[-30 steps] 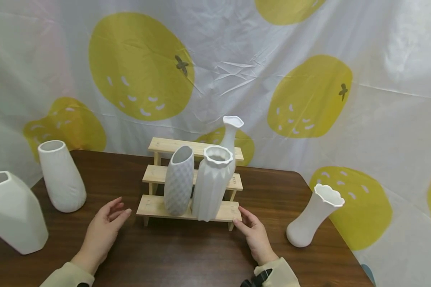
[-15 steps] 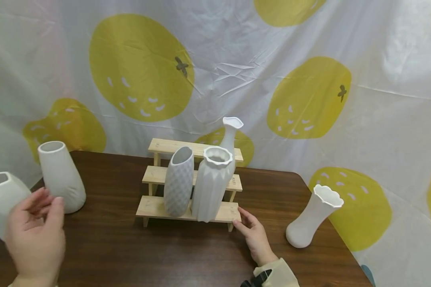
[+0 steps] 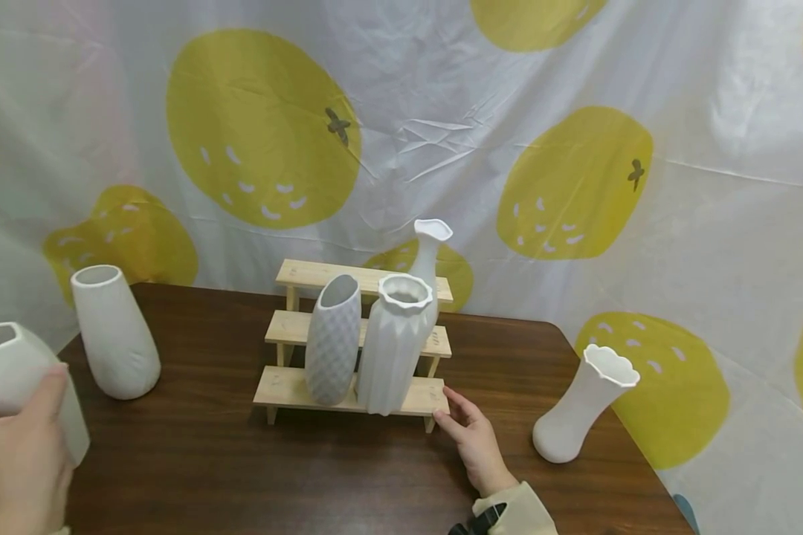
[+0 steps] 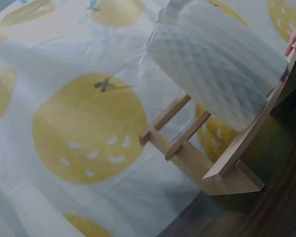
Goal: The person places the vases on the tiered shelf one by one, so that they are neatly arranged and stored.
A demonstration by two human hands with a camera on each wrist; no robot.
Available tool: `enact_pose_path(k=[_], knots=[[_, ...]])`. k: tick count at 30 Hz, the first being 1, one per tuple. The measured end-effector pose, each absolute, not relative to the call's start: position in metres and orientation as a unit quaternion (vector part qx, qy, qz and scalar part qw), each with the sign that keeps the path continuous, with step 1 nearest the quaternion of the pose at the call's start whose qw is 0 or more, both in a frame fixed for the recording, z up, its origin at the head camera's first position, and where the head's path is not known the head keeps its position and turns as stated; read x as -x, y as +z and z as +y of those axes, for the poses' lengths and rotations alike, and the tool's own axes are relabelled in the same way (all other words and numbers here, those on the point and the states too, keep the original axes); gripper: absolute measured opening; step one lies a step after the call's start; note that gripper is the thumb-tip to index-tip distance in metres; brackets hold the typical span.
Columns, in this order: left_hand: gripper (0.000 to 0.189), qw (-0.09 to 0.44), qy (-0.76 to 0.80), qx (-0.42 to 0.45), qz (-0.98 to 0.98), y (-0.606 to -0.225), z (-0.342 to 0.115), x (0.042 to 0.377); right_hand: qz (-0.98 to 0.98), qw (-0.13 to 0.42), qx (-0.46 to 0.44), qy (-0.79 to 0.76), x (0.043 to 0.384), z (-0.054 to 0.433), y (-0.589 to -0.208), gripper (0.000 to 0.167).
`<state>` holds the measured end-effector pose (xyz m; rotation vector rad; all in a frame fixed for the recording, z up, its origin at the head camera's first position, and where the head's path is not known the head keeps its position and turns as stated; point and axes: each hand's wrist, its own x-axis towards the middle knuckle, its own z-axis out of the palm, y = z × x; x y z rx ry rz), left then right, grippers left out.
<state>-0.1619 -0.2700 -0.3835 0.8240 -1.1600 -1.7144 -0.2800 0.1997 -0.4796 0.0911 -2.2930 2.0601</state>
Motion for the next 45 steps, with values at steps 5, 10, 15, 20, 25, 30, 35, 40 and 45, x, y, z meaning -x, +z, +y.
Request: enact_pose_path(k=[5,10,15,20,25,30,35,40,45], knots=[[0.079,0.43,-0.705,-0.333,-0.454,-0.393,-0.281,0.168,-0.747,0.028,-0.027,0.664,0.28,0.2,-0.48,0.054],[0.082,0.414,-0.713,-0.344,-0.449,-0.394,-0.284,0.168,-0.748,0.03,-0.03,0.663,0.28,0.2,-0.48,0.054],[0.084,0.411,-0.715,-0.347,-0.446,-0.396,-0.286,0.169,-0.748,0.03,-0.029,0.662,0.28,0.2,-0.479,0.054],[0.084,0.411,-0.708,-0.357,-0.45,-0.397,-0.288,0.172,-0.747,0.028,-0.028,0.664,0.279,0.199,-0.478,0.054],[0.085,0.397,-0.714,-0.364,-0.446,-0.398,-0.292,0.174,-0.744,0.027,-0.03,0.666,0.279,0.2,-0.478,0.054],[0.085,0.38,-0.733,-0.358,-0.436,-0.396,-0.293,0.172,-0.743,0.026,-0.029,0.668,0.279,0.2,-0.478,0.053],[0.086,0.349,-0.745,-0.367,-0.435,-0.39,-0.289,0.168,-0.745,0.028,-0.031,0.665,0.279,0.199,-0.477,0.053],[0.09,0.338,-0.732,-0.383,-0.452,-0.387,-0.284,0.165,-0.747,0.028,-0.03,0.663,0.279,0.2,-0.478,0.054],[0.09,0.348,-0.725,-0.38,-0.456,-0.387,-0.279,0.164,-0.746,0.026,-0.028,0.665,0.279,0.2,-0.478,0.055]])
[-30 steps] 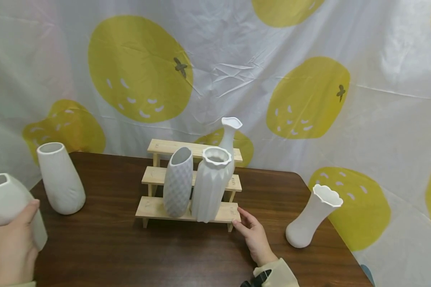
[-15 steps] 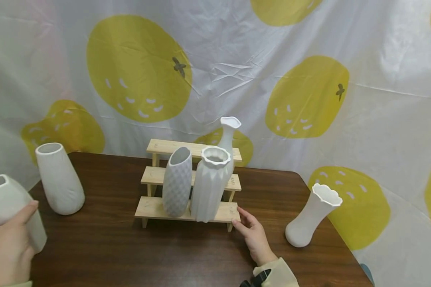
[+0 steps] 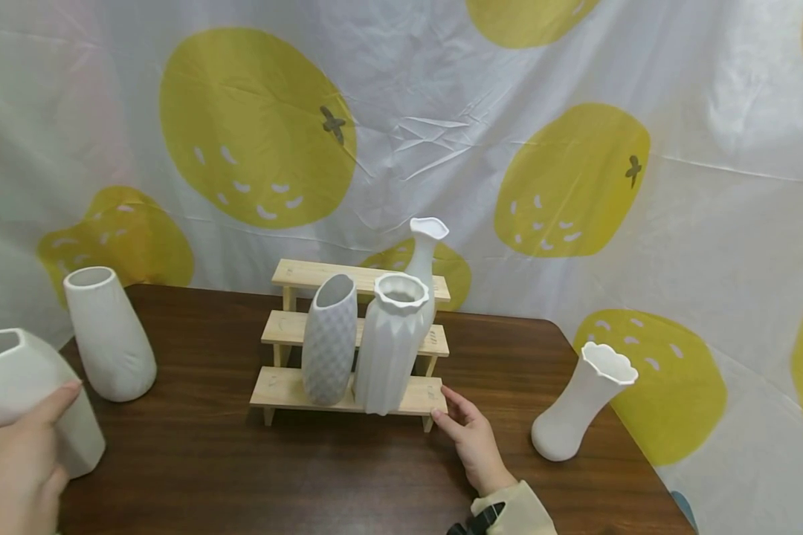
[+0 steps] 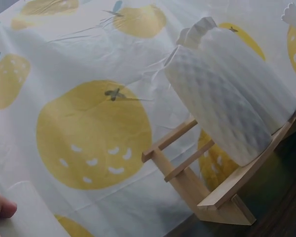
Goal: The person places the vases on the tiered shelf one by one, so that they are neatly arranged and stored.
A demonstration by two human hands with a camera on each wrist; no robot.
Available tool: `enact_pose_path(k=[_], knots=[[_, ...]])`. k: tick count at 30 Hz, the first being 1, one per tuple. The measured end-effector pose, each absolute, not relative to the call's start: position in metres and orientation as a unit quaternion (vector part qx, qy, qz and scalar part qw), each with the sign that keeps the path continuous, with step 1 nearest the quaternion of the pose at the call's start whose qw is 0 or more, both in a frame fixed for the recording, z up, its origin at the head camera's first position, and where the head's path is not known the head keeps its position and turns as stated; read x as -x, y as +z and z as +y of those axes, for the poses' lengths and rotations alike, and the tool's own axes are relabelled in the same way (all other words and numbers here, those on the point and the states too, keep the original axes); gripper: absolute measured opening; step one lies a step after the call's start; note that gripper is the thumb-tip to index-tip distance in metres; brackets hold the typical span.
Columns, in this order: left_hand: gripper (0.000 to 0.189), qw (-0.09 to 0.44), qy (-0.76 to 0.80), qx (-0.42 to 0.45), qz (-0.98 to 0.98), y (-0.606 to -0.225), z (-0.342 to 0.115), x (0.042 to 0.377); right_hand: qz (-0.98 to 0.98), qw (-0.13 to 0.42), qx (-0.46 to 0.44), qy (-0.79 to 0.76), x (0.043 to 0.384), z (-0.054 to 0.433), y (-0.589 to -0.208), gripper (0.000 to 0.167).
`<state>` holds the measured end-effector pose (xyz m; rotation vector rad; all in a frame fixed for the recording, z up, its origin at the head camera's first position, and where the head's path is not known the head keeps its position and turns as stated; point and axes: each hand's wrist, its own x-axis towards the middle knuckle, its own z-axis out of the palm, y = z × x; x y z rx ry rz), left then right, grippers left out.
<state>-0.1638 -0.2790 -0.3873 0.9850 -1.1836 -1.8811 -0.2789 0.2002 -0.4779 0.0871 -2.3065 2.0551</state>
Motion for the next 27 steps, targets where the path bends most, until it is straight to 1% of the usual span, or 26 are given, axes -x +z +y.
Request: enact_pose_path(k=[7,9,12,14,16,20,27], knots=[[0.086,0.362,-0.747,-0.327,-0.451,-0.383,-0.269,0.158,-0.743,0.026,-0.031,0.668,0.279,0.2,-0.477,0.055],[0.086,0.358,-0.751,-0.319,-0.454,-0.381,-0.266,0.157,-0.745,0.027,-0.032,0.666,0.279,0.2,-0.478,0.055],[0.087,0.327,-0.751,-0.321,-0.475,-0.379,-0.263,0.153,-0.749,0.029,-0.032,0.661,0.279,0.201,-0.479,0.056],[0.089,0.318,-0.749,-0.319,-0.486,-0.378,-0.26,0.153,-0.75,0.029,-0.031,0.66,0.28,0.201,-0.479,0.056],[0.089,0.315,-0.751,-0.308,-0.491,-0.377,-0.256,0.152,-0.75,0.028,-0.031,0.66,0.281,0.202,-0.48,0.057],[0.085,0.328,-0.763,-0.273,-0.486,-0.372,-0.245,0.154,-0.747,0.026,-0.026,0.663,0.281,0.202,-0.48,0.057],[0.076,0.313,-0.77,-0.223,-0.509,-0.365,-0.234,0.16,-0.751,0.03,-0.025,0.659,0.28,0.201,-0.48,0.056]])
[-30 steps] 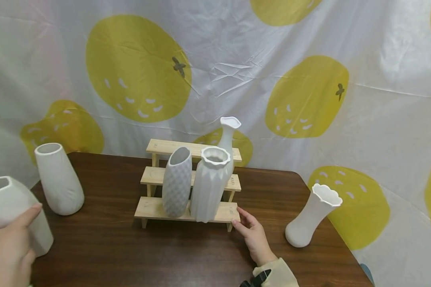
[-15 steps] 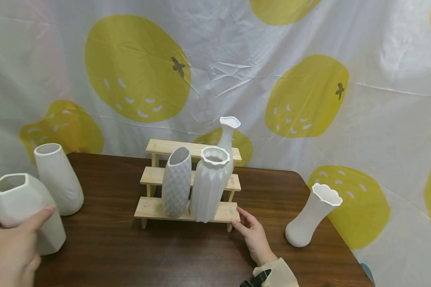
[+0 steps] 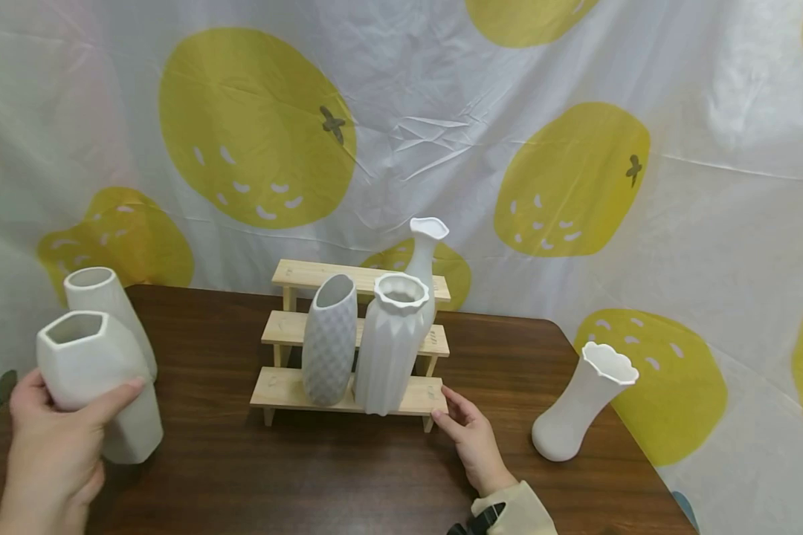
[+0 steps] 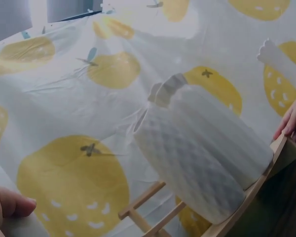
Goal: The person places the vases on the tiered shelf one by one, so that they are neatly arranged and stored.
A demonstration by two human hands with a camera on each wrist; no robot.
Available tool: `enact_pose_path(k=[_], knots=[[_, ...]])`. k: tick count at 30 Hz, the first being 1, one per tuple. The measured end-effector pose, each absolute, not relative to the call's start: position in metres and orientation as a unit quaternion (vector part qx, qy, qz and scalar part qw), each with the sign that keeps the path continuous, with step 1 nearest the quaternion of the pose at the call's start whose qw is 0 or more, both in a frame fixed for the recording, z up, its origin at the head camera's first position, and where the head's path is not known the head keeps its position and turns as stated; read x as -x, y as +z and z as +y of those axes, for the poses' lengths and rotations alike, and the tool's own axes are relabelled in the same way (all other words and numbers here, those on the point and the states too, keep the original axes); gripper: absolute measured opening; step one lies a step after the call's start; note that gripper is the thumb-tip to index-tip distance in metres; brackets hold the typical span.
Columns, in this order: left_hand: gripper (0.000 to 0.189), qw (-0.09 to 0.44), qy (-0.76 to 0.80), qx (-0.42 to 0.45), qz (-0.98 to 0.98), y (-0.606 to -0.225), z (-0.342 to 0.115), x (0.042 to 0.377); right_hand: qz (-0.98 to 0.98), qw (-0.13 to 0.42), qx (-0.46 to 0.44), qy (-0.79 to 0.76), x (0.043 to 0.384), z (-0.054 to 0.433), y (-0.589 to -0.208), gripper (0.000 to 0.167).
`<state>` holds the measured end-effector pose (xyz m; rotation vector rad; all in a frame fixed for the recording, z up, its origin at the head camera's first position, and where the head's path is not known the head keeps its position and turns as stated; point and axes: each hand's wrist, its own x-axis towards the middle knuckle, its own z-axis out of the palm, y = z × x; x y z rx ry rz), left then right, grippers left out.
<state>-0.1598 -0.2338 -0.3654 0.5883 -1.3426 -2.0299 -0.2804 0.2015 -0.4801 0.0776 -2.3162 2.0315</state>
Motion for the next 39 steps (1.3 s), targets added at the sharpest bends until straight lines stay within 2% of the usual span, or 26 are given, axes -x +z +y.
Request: enact_pose_path(k=[7,23,26,32,39], knots=[[0.068,0.288,-0.774,-0.153,-0.543,-0.361,-0.226,0.169,-0.751,0.032,-0.026,0.659,0.281,0.202,-0.481,0.056],[0.061,0.235,-0.754,-0.108,-0.604,-0.343,-0.208,0.195,-0.748,0.027,-0.028,0.662,0.281,0.202,-0.481,0.057],[0.065,0.219,-0.746,-0.107,-0.62,-0.339,-0.207,0.199,-0.749,0.028,-0.028,0.662,0.281,0.201,-0.481,0.057],[0.086,0.183,-0.722,-0.117,-0.657,-0.328,-0.203,0.209,-0.75,0.031,-0.029,0.66,0.281,0.202,-0.482,0.057],[0.086,0.177,-0.72,-0.094,-0.664,-0.312,-0.193,0.219,-0.749,0.029,-0.026,0.662,0.282,0.202,-0.482,0.056]])
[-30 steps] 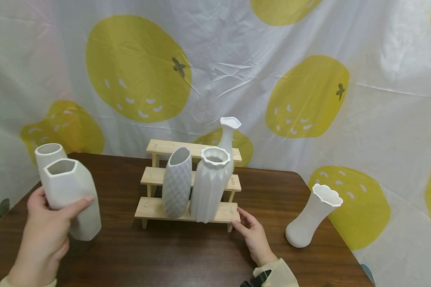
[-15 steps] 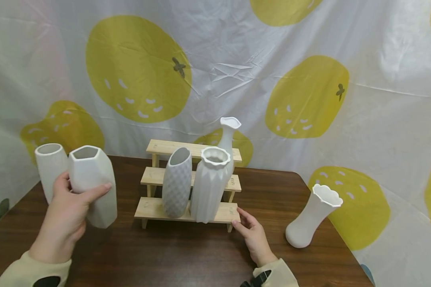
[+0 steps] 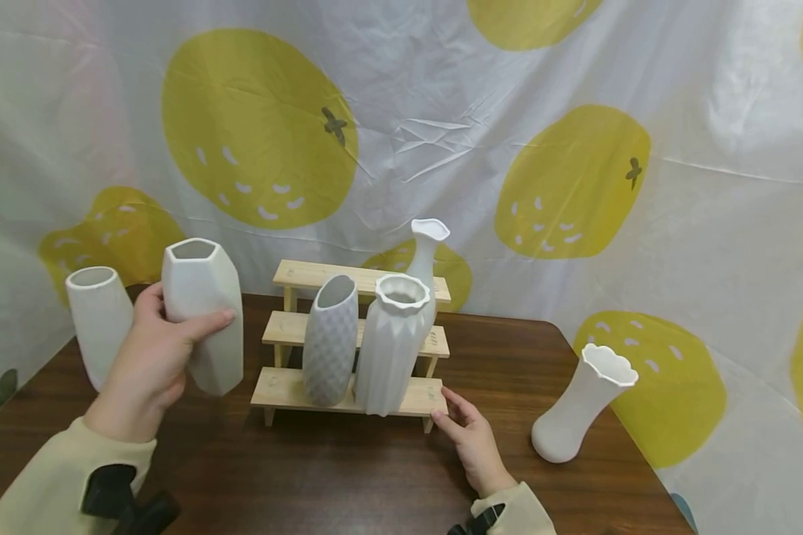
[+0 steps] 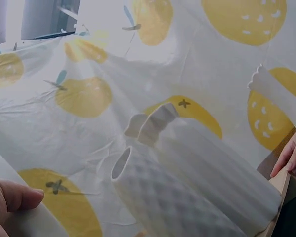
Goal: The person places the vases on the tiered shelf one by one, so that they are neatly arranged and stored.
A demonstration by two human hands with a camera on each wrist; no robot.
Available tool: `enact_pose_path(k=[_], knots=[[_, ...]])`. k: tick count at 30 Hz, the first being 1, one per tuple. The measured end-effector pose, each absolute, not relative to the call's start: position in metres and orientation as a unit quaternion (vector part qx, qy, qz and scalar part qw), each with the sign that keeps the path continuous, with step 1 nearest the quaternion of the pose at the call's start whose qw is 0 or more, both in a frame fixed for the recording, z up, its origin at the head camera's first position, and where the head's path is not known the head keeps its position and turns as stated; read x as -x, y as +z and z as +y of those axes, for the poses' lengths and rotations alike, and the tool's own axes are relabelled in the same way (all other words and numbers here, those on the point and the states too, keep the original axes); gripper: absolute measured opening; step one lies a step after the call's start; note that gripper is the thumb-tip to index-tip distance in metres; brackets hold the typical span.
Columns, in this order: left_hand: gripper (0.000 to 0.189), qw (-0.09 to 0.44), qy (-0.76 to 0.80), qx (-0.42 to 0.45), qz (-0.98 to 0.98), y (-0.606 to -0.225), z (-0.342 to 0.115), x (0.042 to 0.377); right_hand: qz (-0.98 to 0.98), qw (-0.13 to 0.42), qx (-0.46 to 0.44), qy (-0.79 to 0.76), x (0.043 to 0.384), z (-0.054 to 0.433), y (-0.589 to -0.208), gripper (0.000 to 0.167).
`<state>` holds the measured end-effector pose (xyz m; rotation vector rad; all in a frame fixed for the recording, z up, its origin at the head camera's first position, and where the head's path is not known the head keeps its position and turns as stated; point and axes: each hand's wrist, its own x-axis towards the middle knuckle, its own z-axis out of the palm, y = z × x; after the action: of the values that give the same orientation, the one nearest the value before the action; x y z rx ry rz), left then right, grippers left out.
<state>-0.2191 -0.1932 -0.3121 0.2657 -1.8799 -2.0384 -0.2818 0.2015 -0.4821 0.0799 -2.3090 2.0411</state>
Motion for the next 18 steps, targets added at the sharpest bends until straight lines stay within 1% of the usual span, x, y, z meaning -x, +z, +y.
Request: enact_pose_path(k=[11,18], knots=[[0.089,0.158,-0.723,-0.059,-0.67,-0.289,-0.176,0.238,-0.746,0.035,-0.04,0.664,0.281,0.202,-0.481,0.056],[0.089,0.146,-0.721,-0.035,-0.677,-0.282,-0.17,0.254,-0.743,0.031,-0.035,0.667,0.279,0.2,-0.478,0.055]])
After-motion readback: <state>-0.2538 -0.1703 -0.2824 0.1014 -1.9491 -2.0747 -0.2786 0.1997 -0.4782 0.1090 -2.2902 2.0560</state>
